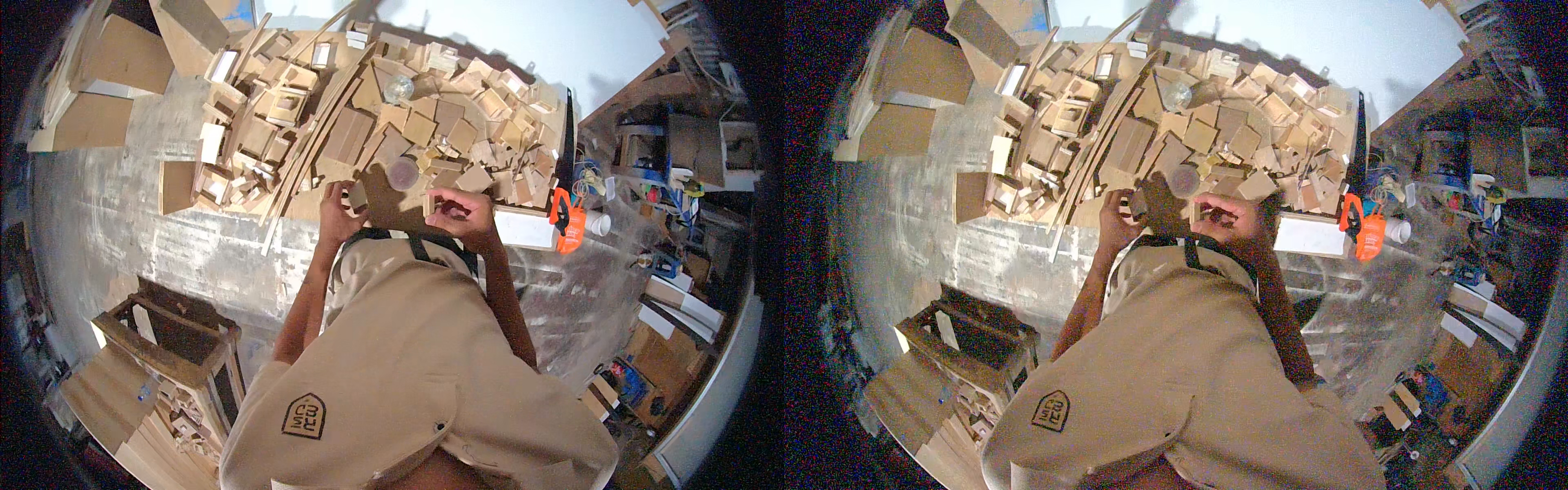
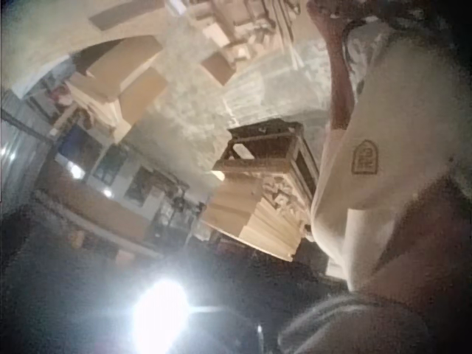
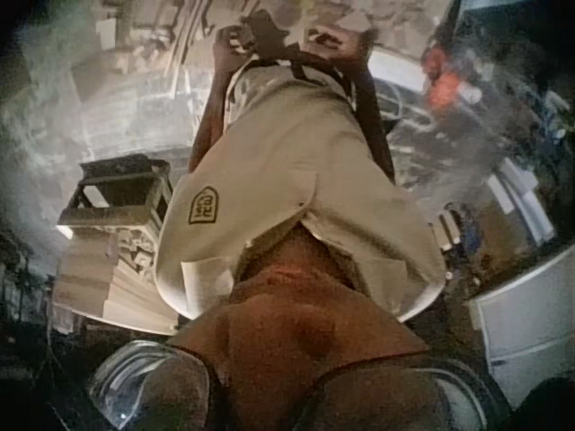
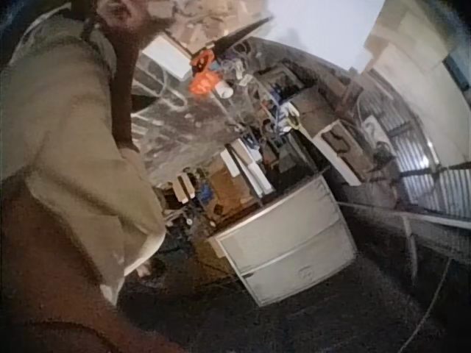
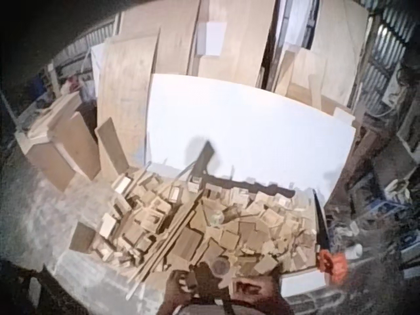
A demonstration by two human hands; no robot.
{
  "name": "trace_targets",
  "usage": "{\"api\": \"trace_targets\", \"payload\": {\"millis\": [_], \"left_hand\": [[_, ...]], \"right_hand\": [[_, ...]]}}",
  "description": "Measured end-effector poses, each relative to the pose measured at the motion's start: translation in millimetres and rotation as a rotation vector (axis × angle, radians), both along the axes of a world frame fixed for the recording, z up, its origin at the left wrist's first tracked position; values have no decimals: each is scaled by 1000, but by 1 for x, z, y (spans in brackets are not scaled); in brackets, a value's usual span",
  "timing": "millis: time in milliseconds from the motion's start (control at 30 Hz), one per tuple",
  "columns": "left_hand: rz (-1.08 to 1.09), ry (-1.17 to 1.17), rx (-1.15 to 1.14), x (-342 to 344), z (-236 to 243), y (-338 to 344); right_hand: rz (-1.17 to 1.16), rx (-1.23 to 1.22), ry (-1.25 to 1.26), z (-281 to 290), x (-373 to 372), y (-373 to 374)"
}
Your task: The person uses a saw to cut a small piece of wood, applies glue to it with a small stick, and then attaches it to a larger wooden structure.
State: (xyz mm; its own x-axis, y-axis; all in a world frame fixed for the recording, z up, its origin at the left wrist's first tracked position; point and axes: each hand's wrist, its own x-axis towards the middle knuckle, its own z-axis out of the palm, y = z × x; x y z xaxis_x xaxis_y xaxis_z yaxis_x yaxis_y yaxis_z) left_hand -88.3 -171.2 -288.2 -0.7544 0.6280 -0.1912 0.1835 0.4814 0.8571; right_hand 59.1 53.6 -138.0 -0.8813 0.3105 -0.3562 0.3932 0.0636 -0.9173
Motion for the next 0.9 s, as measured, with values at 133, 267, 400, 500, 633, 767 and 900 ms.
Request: {"api": "trace_targets", "payload": {"millis": [133,267,400,500,633,767,900], "left_hand": [[-33,-556,417,-8,86,10],[-309,-613,661,-14,164,26],[-276,-634,849,3,206,51],[-249,-492,888,18,210,65],[-246,-418,939,37,240,88],[-185,-136,772,51,254,104],[-224,70,649,45,272,111]], "right_hand": [[41,-53,114,24,-9,11],[113,-33,321,61,-17,15],[61,-17,446,92,-10,14],[-40,150,499,109,0,14],[-186,238,635,114,10,11],[-194,390,712,116,21,15],[-184,259,611,127,35,24]]}}
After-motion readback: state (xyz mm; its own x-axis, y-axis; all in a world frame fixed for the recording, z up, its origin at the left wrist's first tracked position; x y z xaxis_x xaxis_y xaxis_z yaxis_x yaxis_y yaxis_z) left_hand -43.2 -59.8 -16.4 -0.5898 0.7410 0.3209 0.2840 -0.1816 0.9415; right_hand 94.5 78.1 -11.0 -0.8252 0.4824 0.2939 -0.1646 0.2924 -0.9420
